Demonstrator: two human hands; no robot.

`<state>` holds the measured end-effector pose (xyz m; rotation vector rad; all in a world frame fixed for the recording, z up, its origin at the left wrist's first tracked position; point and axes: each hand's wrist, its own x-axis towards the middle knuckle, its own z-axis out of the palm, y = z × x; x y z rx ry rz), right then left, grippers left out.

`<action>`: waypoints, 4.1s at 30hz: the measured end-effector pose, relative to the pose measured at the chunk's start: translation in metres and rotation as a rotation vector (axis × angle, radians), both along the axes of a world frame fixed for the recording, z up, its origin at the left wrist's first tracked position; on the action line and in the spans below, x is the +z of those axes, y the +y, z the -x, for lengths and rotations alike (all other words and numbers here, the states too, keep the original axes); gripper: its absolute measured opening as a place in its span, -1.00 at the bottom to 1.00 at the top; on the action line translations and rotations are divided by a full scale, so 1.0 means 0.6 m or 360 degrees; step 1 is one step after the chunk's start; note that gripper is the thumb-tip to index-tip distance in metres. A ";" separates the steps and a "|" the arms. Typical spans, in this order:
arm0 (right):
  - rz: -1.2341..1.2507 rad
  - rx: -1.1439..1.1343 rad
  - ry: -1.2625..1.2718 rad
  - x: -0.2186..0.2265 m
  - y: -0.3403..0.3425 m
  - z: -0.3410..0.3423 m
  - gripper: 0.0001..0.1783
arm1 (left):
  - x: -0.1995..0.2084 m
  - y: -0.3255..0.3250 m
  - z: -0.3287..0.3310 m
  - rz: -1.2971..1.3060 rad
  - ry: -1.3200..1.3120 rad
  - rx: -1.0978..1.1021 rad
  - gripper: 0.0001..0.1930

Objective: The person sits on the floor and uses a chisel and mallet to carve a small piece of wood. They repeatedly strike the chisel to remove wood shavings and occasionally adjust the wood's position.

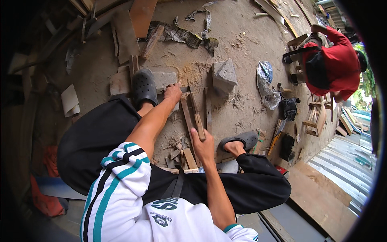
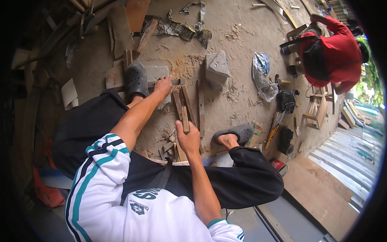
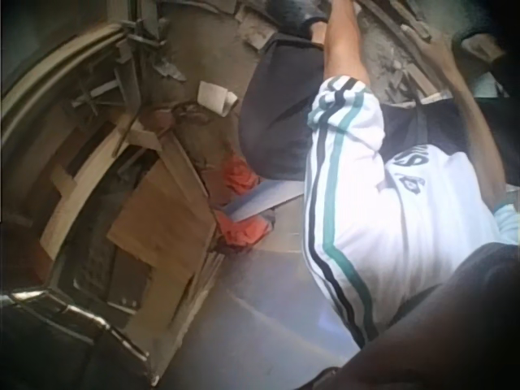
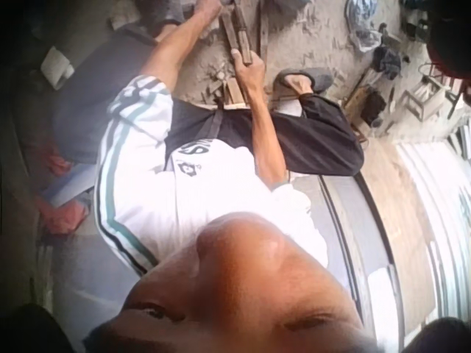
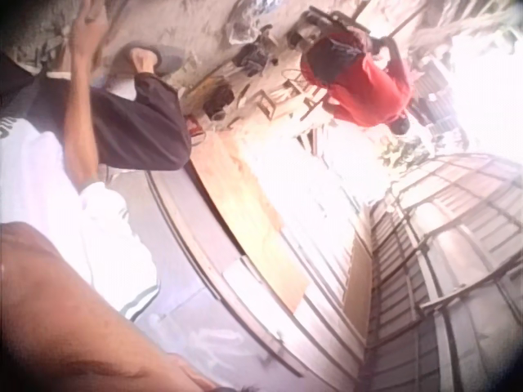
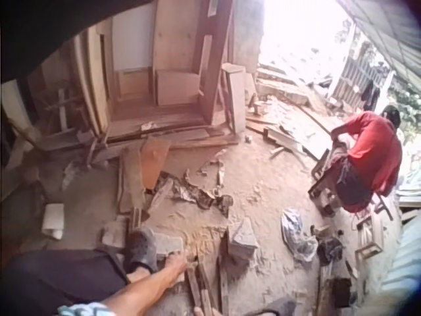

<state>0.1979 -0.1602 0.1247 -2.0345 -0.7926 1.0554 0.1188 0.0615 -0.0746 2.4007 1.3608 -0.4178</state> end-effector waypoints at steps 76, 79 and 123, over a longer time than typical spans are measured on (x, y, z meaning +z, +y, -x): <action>0.0035 0.0031 0.0046 -0.067 0.041 -0.005 -0.80 | -0.006 -0.002 0.020 -0.0146 0.0014 -0.0060 -0.44; -0.0135 0.0041 0.0017 -0.008 -0.076 0.012 -0.91 | -0.001 0.000 0.015 -0.0150 0.0040 -0.0082 -0.43; -0.0285 -0.0029 0.0019 -0.025 -0.091 -0.002 -0.83 | -0.005 -0.014 0.008 -0.0259 0.0069 -0.0035 -0.39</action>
